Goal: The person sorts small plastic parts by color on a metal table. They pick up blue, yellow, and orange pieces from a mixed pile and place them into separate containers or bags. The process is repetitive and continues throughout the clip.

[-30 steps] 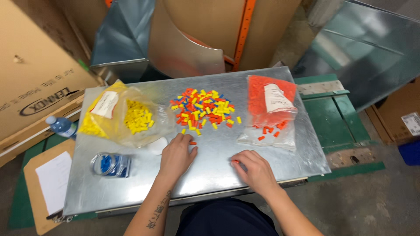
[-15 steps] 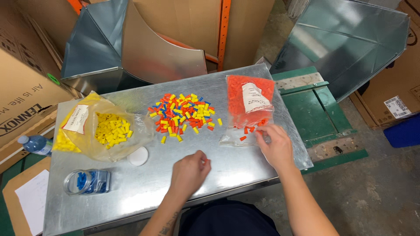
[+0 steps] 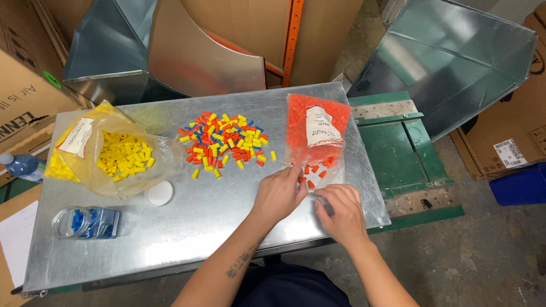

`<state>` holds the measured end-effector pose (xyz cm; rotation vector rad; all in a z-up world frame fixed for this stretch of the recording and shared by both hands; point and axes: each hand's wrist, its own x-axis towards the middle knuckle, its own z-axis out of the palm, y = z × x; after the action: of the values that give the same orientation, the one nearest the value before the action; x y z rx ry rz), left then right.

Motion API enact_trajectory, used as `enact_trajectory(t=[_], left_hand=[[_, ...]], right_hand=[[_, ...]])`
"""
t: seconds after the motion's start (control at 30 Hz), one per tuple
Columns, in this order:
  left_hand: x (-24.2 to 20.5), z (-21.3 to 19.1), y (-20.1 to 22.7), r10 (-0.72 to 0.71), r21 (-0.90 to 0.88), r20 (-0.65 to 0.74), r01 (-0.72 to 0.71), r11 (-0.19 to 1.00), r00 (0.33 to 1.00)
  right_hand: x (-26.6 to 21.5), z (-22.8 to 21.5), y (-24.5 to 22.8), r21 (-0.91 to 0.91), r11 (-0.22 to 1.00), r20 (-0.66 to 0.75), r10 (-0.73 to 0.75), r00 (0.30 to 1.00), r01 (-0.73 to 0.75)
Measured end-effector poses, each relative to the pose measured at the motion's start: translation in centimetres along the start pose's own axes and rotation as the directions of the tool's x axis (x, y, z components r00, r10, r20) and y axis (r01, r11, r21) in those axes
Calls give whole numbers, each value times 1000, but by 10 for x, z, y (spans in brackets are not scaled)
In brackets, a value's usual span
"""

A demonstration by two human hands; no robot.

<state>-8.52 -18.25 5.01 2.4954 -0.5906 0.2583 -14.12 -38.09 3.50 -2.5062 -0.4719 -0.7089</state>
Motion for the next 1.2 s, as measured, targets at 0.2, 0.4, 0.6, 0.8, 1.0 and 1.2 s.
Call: enact_trajectory(t=[0.2,0.4,0.6,0.8,1.0,1.2], left_hand=[[-2,3,-4,-52,19,-20,53,998,998],[-15,-26,-58,-281,99,-78,288,952,956],[-22,-49,-107,-376,243,-168,408,880,911],[-25,-54,-125,-464,353,-118,474,807,878],[-36,-64,-121,-415,305,-121,432,849,902],[-74,-78,-93,-315,157,-209,350,924,926]], right_hand=[[-5,-18,-18,62,996,15,-70,997,69],[-1,-7,-29,162,982,85,-115,990,100],[32,29,-49,180,965,71,-205,976,190],[75,75,-45,98,981,119,-179,977,168],[100,104,-46,-41,994,170,-91,981,99],[105,113,-53,-114,991,207,-46,977,71]])
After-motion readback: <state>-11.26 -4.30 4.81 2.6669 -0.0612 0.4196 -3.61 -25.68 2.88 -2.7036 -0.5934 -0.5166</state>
